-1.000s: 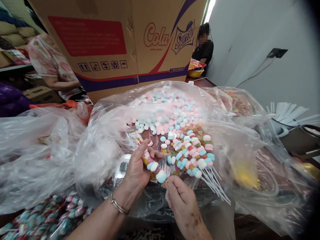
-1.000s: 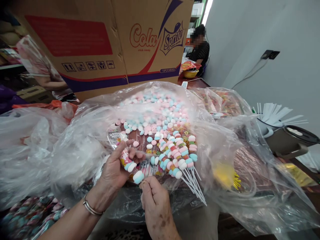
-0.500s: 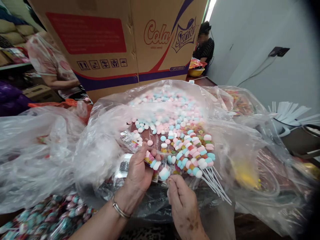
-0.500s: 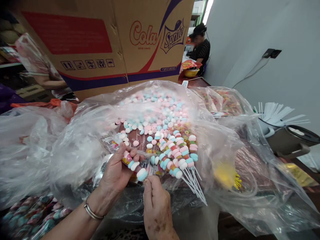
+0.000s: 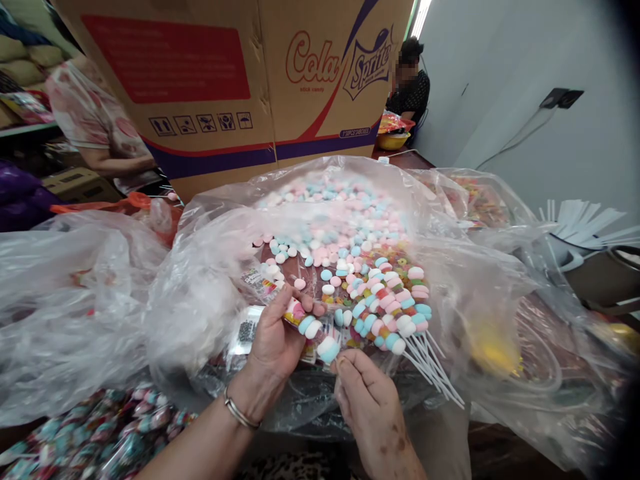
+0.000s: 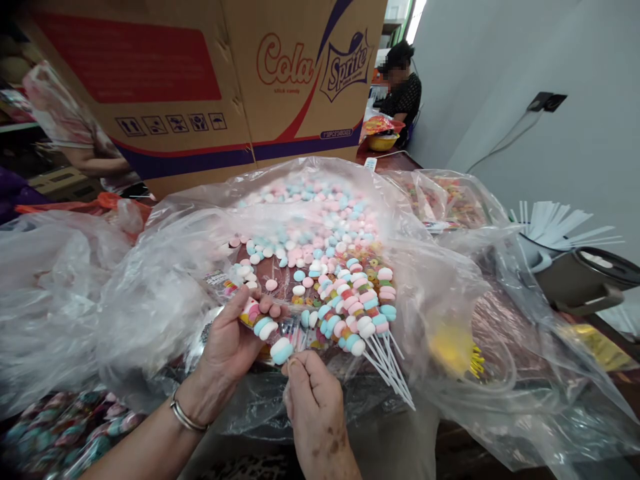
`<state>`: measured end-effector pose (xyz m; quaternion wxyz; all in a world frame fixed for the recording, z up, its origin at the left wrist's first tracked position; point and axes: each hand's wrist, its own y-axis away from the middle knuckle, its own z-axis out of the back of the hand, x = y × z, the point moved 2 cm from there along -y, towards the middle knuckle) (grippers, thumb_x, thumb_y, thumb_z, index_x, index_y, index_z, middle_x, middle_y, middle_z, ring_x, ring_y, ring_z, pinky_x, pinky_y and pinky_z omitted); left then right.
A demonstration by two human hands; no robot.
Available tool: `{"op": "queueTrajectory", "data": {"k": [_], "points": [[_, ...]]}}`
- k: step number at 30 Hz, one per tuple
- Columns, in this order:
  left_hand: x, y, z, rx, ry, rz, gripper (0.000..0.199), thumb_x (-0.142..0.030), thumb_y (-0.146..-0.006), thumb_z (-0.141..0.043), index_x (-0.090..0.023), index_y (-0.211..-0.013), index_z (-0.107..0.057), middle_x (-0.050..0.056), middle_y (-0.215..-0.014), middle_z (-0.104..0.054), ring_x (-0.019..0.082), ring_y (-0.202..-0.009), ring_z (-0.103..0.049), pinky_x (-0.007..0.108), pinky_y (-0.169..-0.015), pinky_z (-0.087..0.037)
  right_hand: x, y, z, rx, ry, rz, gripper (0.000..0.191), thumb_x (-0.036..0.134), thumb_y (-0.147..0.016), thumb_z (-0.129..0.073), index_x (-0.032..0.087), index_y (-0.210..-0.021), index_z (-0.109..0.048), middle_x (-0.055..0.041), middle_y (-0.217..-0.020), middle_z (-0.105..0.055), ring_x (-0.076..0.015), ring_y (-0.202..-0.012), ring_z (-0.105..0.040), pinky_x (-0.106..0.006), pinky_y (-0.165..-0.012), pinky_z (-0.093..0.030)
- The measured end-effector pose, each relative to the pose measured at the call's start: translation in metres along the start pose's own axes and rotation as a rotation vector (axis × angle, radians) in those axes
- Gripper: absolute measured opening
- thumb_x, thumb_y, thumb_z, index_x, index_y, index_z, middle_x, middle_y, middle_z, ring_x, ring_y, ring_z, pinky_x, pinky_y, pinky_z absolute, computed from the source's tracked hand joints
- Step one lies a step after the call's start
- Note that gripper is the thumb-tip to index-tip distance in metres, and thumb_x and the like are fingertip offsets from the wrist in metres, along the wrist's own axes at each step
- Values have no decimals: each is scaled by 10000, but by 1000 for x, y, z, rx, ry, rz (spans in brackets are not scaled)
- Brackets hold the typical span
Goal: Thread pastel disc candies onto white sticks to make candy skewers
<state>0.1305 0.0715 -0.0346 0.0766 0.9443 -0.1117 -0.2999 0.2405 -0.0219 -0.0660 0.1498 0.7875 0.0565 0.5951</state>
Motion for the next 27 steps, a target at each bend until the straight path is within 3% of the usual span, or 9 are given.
{"op": "queueTrajectory", "data": {"k": [5, 9, 12, 17, 19, 23, 27], "points": [[-2, 1, 1, 92, -20, 9, 237, -309, -774, -776, -150, -660, -642, -24, -545, -583, 140, -569, -612, 291, -725, -543, 11, 0, -6, 21, -91, -155, 310, 476, -749, -632, 189, -688, -534, 114, -432, -314, -45, -389, -208, -183, -373, -134], [-2, 4, -2, 189, -70, -37, 248, -308, -786, -762, -166, -641, -619, -36, -536, -571, 139, -545, -609, 327, -786, -545, 9, 3, -7, 85, -98, -174, 271, 449, -780, -591, 194, -709, -535, 117, -425, -305, -52, -376, -197, -192, -367, -148], [1, 5, -2, 215, -116, -94, 241, -334, -824, -734, -172, -677, -631, -29, -568, -597, 147, -572, -628, 325, -783, -542, 2, 6, -3, 21, 143, 55, 292, 434, -900, -512, 194, -737, -543, 86, -464, -375, -73, -403, -316, -190, -391, -234], [9, 5, 1, 108, -144, -139, 288, -399, -870, -698, -163, -709, -661, 1, -646, -646, 170, -673, -663, 307, -736, -545, 3, 9, -5, -206, 888, 863, 276, 238, -1008, -419, 150, -897, -656, 21, -542, -582, -102, -432, -546, -204, -463, -369], [12, 5, 2, 69, -140, -142, 308, -450, -855, -717, -167, -740, -675, 4, -666, -660, 190, -709, -682, 330, -752, -553, 5, 8, -7, -284, 1090, 1061, 294, 178, -1008, -413, 121, -886, -674, 1, -540, -610, -116, -426, -585, -219, -472, -388], [16, 10, 3, 37, -165, -127, 373, -525, -807, -750, -161, -754, -689, 47, -726, -717, 224, -791, -708, 369, -829, -555, 11, 4, -5, -345, 1137, 1128, 310, 152, -1008, -400, 100, -876, -675, -6, -535, -607, -123, -426, -590, -226, -477, -400], [14, 11, 4, 49, -139, -52, 376, -516, -794, -767, -148, -766, -697, 82, -782, -748, 235, -846, -710, 394, -890, -550, 19, 6, 0, -179, 906, 1023, 255, 148, -986, -410, 132, -905, -651, 11, -600, -604, -95, -469, -563, -180, -494, -410]]}}
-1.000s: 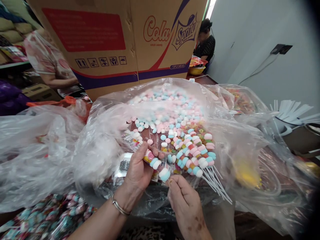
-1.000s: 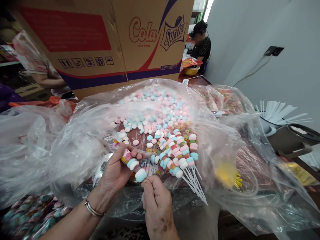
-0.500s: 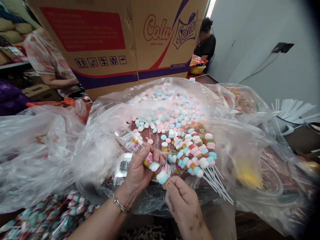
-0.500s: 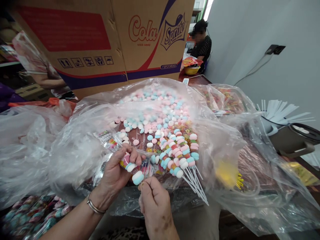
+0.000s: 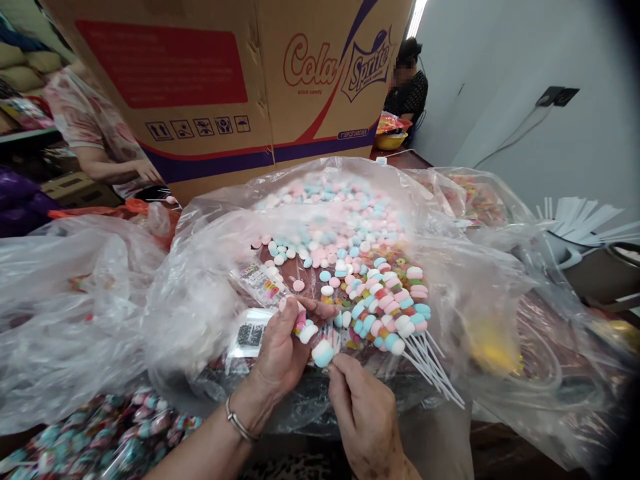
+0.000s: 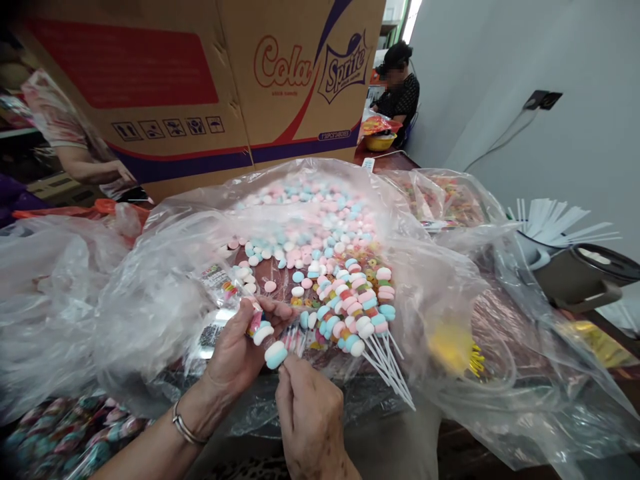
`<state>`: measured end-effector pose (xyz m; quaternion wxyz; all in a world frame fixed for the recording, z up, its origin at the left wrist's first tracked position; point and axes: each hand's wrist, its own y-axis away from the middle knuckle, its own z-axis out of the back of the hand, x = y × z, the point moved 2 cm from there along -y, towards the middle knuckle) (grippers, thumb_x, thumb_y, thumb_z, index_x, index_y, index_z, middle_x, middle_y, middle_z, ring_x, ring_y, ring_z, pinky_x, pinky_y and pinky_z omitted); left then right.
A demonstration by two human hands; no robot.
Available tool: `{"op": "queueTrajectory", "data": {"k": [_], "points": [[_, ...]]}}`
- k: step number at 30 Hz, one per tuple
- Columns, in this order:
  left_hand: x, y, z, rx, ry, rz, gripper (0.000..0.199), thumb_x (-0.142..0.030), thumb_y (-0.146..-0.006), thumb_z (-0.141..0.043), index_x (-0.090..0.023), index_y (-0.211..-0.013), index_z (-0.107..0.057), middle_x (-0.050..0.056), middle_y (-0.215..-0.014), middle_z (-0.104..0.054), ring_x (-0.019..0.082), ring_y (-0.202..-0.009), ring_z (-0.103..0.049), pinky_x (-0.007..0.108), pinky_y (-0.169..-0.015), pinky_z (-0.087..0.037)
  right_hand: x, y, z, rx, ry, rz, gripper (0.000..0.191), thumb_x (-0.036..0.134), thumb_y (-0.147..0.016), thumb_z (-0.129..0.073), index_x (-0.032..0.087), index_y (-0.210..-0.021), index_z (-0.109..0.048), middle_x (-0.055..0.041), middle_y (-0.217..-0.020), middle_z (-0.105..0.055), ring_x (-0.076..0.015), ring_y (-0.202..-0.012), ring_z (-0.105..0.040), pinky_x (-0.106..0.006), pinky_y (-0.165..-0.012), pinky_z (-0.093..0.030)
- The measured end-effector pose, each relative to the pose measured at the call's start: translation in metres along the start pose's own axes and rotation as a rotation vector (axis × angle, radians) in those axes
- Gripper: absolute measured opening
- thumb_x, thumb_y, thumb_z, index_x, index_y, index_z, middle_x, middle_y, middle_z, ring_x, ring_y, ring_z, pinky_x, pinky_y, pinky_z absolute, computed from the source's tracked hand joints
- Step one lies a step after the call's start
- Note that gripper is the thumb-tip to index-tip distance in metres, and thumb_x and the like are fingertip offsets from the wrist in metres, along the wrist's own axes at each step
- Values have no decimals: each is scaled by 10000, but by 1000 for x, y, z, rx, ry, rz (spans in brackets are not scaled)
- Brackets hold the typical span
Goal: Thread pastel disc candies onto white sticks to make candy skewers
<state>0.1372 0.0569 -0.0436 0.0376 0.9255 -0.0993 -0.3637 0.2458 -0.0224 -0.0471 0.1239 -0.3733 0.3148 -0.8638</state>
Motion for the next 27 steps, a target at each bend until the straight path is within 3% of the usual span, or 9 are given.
{"op": "queueTrajectory", "data": {"k": [5, 8, 12, 18, 22, 24, 27], "points": [[-5, -1, 0, -23, 156, 87, 419, -522, -716, -835, -143, -837, -705, 58, -768, -733, 221, -835, -709, 411, -953, -538, -3, 4, 2, 187, -280, -322, 208, 229, -960, -463, 196, -806, -600, 57, -583, -470, -88, -496, -438, -187, -488, -340], [-6, -1, -2, -29, 190, 100, 416, -519, -714, -838, -148, -843, -702, 41, -764, -716, 216, -845, -705, 399, -956, -538, -3, 10, -1, 233, -375, -492, 243, 321, -960, -463, 205, -778, -573, 57, -583, -393, -102, -520, -370, -224, -509, -296], [-8, 2, -6, 27, 149, 46, 393, -523, -741, -815, -157, -795, -685, 18, -712, -681, 193, -786, -679, 343, -863, -552, -3, 15, -5, 256, -489, -610, 300, 383, -981, -423, 208, -766, -538, 59, -571, -382, -109, -529, -358, -234, -518, -285], [-9, 5, -10, 86, 33, 4, 390, -537, -765, -787, -171, -754, -653, 3, -631, -645, 193, -720, -647, 301, -716, -526, -5, 16, -4, 182, -453, -615, 302, 352, -1002, -404, 207, -783, -554, 63, -533, -412, -106, -475, -394, -219, -487, -312], [-3, 9, -13, 73, -45, -21, 413, -562, -768, -771, -171, -726, -643, 19, -623, -658, 218, -715, -666, 338, -739, -527, -5, 13, -4, 72, -111, -260, 215, 247, -975, -459, 185, -896, -649, 7, -605, -596, -123, -505, -546, -217, -535, -387], [2, 12, -14, 64, -69, -40, 422, -569, -791, -746, -167, -711, -645, 29, -635, -670, 226, -735, -679, 352, -777, -531, -4, 12, -5, 26, -44, -172, 204, 216, -959, -467, 181, -890, -655, -15, -631, -632, -136, -527, -582, -224, -549, -400], [4, 16, -14, 45, -90, -33, 413, -563, -804, -733, -165, -719, -665, 42, -680, -699, 234, -764, -694, 358, -794, -545, -6, 14, -9, 67, -216, -382, 244, 276, -990, -421, 197, -849, -605, 25, -573, -533, -120, -481, -489, -219, -497, -363]]}}
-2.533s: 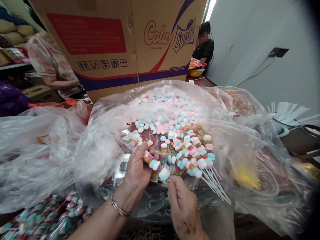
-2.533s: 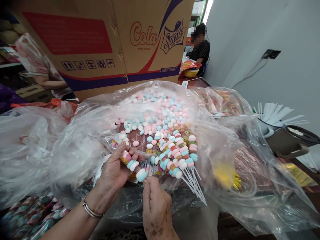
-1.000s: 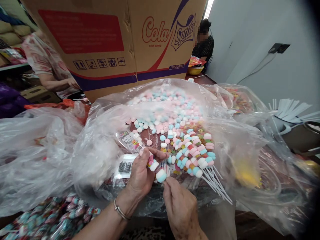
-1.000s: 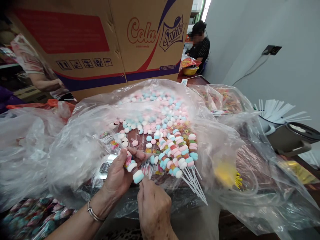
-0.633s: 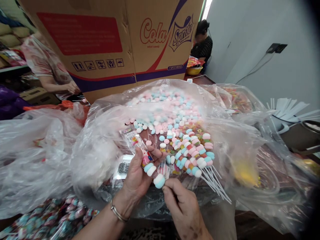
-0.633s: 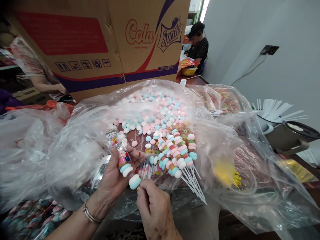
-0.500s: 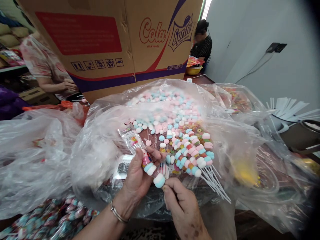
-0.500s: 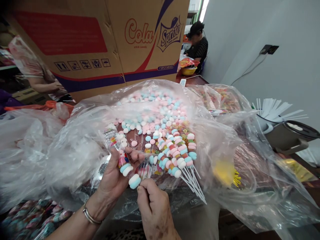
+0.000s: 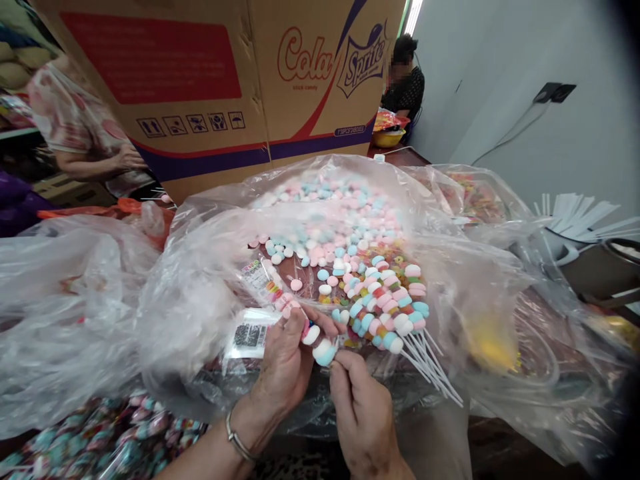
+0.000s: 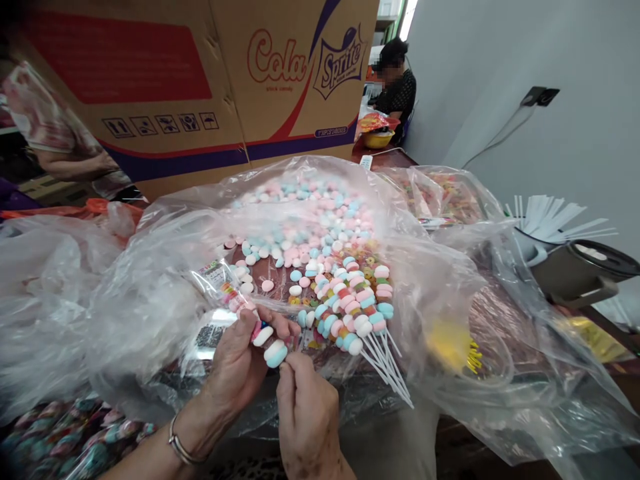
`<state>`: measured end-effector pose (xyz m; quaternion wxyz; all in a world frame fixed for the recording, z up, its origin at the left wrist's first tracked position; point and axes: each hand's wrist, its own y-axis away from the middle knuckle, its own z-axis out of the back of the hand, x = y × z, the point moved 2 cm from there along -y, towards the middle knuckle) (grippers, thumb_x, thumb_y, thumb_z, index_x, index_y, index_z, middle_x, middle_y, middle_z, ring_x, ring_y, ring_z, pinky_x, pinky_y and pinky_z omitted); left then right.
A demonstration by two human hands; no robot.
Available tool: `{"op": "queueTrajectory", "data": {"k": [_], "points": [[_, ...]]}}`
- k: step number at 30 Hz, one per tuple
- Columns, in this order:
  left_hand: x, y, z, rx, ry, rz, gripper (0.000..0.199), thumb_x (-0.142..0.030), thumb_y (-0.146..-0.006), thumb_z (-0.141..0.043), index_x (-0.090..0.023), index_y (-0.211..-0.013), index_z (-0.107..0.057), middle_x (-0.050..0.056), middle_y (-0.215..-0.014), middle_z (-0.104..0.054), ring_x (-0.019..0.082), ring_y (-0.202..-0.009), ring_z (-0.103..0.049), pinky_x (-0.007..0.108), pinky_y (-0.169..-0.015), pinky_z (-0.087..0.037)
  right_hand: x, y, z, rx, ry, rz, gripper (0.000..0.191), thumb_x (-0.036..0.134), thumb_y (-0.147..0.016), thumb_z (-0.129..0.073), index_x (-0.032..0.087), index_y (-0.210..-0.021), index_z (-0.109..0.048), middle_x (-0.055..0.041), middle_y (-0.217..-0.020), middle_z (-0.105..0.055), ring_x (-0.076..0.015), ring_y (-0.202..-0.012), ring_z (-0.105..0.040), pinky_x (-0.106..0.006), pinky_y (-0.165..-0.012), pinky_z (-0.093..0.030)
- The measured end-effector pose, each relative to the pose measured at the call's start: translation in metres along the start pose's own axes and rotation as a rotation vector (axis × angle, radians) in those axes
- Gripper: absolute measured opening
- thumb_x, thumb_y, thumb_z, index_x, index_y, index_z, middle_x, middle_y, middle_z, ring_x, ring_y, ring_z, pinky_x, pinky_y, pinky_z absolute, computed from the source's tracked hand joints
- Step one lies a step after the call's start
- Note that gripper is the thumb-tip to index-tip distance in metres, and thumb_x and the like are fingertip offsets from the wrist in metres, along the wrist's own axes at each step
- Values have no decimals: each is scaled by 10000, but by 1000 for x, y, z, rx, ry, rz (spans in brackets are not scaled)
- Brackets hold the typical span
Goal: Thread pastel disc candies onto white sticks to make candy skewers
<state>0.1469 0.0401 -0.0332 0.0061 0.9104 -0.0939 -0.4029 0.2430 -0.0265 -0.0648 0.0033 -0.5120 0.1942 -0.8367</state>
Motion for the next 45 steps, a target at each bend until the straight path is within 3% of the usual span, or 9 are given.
{"op": "queueTrajectory", "data": {"k": [4, 8, 11, 17, 23, 29, 35, 39, 45], "points": [[-15, -3, 4, -23, -33, 44, 352, -474, -726, -830, -158, -835, -718, 89, -826, -758, 261, -851, -718, 345, -773, -568, -3, 3, 1, 87, -257, -238, 299, 372, -995, -416, 214, -763, -519, 56, -570, -385, -109, -508, -365, -218, -485, -311], [-44, -17, 13, -85, 32, -84, 564, -483, -547, -934, -151, -949, -720, 119, -971, -768, 298, -913, -726, 390, -800, -595, -4, -1, 8, 118, -183, -165, 268, 335, -983, -438, 200, -788, -564, 60, -573, -378, -99, -503, -354, -216, -482, -301], [-60, -26, 16, -126, 25, -187, 566, -407, -514, -966, -141, -945, -713, 62, -833, -753, 255, -822, -731, 364, -763, -613, -1, -5, 11, 140, -51, -12, 239, 265, -978, -450, 196, -794, -587, 54, -583, -439, -89, -489, -406, -197, -486, -339], [-60, -37, 15, -252, 167, -133, 151, -168, -843, -729, -117, -726, -648, -49, -534, -545, 94, -497, -587, 216, -566, -577, 12, -9, 15, 7, 200, 319, 201, 117, -937, -458, 179, -828, -615, 11, -625, -596, -109, -522, -558, -203, -539, -416], [-46, -41, 18, -455, 290, 56, 351, -146, -1020, -441, -119, -704, -594, -51, -537, -495, 57, -442, -512, 206, -551, -574, 13, -11, 13, -103, 339, 476, 190, 46, -921, -472, 158, -933, -625, -28, -672, -653, -147, -600, -628, -237, -610, -473], [-36, -38, 17, -341, 296, 60, 281, -316, -979, -582, -142, -761, -604, -68, -541, -487, 58, -407, -471, 193, -474, -528, 10, -10, 10, -61, 271, 405, 180, 93, -956, -450, 157, -950, -618, -19, -672, -643, -139, -579, -614, -233, -585, -449], [-31, -31, 10, -139, 219, -32, 421, -378, -627, -916, -139, -870, -669, -24, -681, -628, 105, -554, -591, 250, -567, -569, -3, 0, -1, 158, -92, -65, 268, 284, -1020, -393, 202, -858, -591, 45, -571, -508, -105, -485, -464, -214, -482, -329], [-24, -23, -1, -66, 136, -77, 357, -308, -664, -904, -173, -885, -659, -68, -608, -564, 77, -472, -515, 225, -511, -510, -3, 3, -8, 233, -310, -272, 344, 363, -1036, -330, 214, -791, -521, 60, -526, -439, -107, -467, -425, -208, -462, -314], [-5, -8, -10, -103, 85, -74, 317, -349, -741, -854, -159, -692, -605, -51, -609, -579, 84, -518, -561, 215, -555, -499, 2, -5, -3, -47, 133, 78, 229, 280, -965, -445, 179, -884, -634, -10, -595, -609, -132, -493, -537, -243, -518, -349]]}}
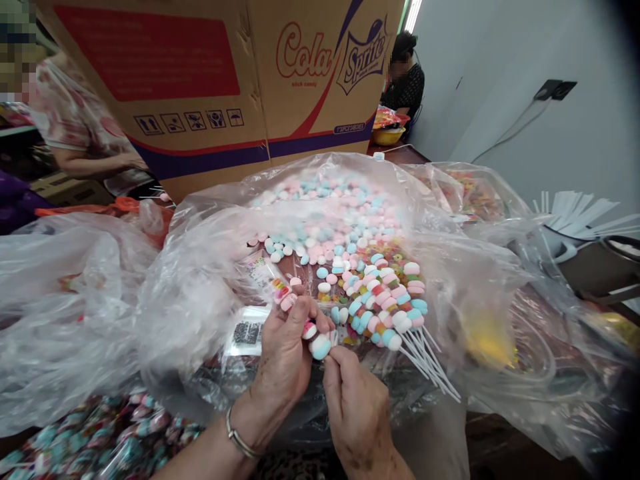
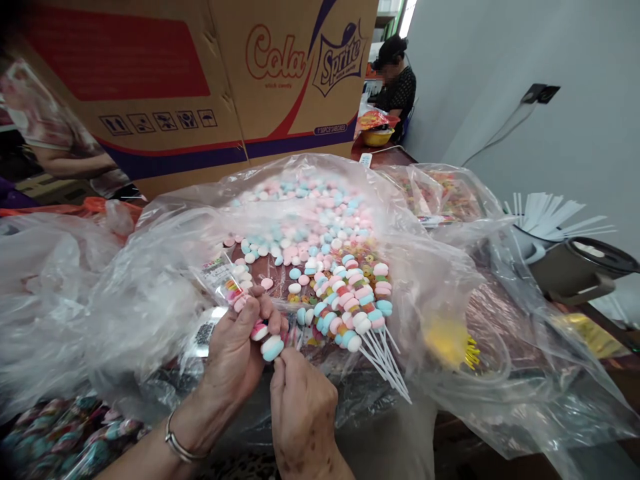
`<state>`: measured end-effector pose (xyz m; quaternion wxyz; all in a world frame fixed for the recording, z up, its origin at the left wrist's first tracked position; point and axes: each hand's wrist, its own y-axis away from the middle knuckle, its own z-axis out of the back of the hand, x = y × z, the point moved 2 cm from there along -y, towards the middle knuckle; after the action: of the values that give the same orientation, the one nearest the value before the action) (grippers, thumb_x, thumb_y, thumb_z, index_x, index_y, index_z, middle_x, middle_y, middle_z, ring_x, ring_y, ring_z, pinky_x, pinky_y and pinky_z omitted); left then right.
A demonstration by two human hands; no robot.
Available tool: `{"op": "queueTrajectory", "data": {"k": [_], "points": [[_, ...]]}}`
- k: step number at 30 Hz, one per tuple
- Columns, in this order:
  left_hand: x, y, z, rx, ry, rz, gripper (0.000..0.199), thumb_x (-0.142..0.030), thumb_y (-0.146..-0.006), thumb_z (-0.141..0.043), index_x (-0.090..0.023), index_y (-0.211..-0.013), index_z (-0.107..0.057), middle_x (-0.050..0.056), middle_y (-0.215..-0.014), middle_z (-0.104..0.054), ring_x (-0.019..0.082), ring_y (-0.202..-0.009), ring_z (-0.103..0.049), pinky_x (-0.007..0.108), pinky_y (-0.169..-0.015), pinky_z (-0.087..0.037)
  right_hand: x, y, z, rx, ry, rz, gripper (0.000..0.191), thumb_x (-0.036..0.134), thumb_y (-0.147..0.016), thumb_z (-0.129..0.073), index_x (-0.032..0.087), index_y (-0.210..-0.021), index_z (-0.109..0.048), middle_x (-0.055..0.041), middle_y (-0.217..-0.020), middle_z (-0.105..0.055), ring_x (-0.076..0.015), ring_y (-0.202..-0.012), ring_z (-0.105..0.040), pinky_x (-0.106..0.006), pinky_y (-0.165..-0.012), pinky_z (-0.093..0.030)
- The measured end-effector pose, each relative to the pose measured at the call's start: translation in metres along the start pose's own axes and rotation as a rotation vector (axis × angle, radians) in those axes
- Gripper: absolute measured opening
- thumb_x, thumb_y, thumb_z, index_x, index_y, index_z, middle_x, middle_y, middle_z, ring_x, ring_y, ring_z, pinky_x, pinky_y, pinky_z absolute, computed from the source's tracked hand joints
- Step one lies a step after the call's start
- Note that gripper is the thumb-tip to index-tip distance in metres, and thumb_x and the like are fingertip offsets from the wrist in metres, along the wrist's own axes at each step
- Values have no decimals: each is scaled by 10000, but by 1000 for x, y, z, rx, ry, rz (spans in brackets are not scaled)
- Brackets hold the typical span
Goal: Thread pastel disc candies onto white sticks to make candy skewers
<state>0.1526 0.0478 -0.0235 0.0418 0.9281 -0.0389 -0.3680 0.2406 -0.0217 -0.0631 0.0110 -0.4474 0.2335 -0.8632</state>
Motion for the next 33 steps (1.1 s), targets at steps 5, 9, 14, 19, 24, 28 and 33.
{"op": "queueTrajectory", "data": {"k": [5, 9, 14, 19, 24, 28, 33], "points": [[-9, -4, 9, -15, 24, 11, 366, -402, -693, -876, -154, -885, -688, 12, -741, -694, 167, -679, -679, 289, -684, -568, -2, -4, -2, 223, -344, -247, 289, 360, -968, -401, 202, -774, -544, 44, -512, -466, -110, -444, -424, -226, -455, -304], [-30, -14, 14, 115, 98, 66, 487, -429, -599, -922, -139, -928, -711, 78, -870, -743, 248, -838, -714, 375, -807, -590, 5, -5, -2, 461, -778, -597, 303, 433, -913, -477, 210, -707, -473, 100, -447, -340, -69, -402, -276, -194, -402, -215], [-37, -17, 12, 273, 167, 116, 328, -299, -692, -889, -134, -905, -702, -21, -645, -641, 135, -612, -651, 273, -661, -584, 14, -5, 1, 462, -1013, -782, 319, 448, -843, -597, 198, -677, -492, 117, -410, -321, -42, -379, -188, -180, -375, -148], [-29, -17, 9, 256, 289, 179, 353, -267, -666, -917, -128, -887, -680, -70, -592, -582, 68, -503, -558, 228, -576, -577, 20, -5, 1, 549, -1245, -909, 353, 469, -762, -694, 201, -657, -489, 123, -380, -326, -28, -333, -166, -180, -350, -134], [-28, -20, 8, 126, 157, 123, 321, -267, -654, -920, -134, -795, -664, -63, -616, -573, 64, -483, -539, 205, -497, -545, 13, 2, -4, 514, -1092, -804, 354, 497, -857, -608, 208, -700, -477, 125, -400, -324, -41, -342, -180, -182, -353, -154], [-29, -19, 8, 21, 68, 35, 311, -277, -656, -911, -139, -728, -641, -48, -633, -600, 84, -494, -562, 223, -495, -543, 2, 8, -6, 353, -699, -562, 344, 465, -978, -447, 213, -743, -465, 100, -475, -350, -71, -411, -306, -186, -404, -235], [-27, -17, 7, 8, 25, -25, 302, -277, -680, -889, -152, -692, -614, -49, -578, -593, 100, -499, -582, 240, -553, -556, 4, 4, 2, 31, 24, 55, 293, 282, -1020, -381, 187, -828, -581, 47, -519, -503, -98, -416, -466, -219, -446, -302]]}}
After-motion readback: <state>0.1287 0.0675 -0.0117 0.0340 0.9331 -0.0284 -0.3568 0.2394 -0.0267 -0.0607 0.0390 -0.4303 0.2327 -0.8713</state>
